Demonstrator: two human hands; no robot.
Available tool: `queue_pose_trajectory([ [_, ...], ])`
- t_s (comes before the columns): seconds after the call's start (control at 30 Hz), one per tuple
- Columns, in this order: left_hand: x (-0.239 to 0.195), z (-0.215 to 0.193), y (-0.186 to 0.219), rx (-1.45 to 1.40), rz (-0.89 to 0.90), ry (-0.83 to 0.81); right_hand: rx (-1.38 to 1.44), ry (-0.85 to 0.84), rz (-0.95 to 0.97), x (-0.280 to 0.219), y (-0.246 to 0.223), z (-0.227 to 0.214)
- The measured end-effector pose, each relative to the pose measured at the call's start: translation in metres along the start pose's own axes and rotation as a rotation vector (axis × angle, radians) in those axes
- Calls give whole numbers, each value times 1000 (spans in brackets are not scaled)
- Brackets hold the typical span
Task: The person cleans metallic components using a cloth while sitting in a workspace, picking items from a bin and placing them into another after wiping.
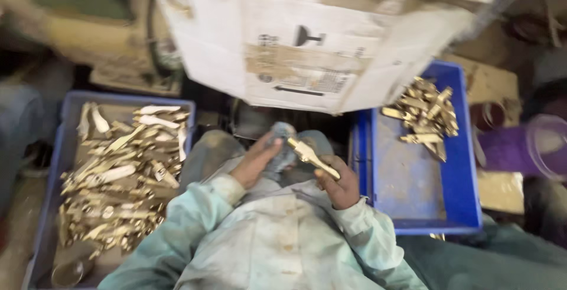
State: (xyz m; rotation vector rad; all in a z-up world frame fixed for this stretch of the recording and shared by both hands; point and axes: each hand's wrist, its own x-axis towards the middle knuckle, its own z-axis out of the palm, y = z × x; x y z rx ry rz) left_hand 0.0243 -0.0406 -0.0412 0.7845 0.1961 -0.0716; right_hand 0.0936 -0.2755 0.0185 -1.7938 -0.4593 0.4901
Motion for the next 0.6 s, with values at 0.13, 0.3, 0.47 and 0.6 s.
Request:
queue_pose_trajectory([
  [0.13, -8, 8, 26, 48, 107, 21, -464, -64, -423, 21, -19, 21],
  [0.3, 3, -26, 26, -16, 68, 144, -146, -152, 125, 55, 16, 38],
  [0.47, 46, -86, -12, -106, -7, 253, 105, -269, 76, 86, 64, 57],
  [0.6, 91, -134, -55, -211, -214, 309, -127, -253, 99, 114, 85, 70],
])
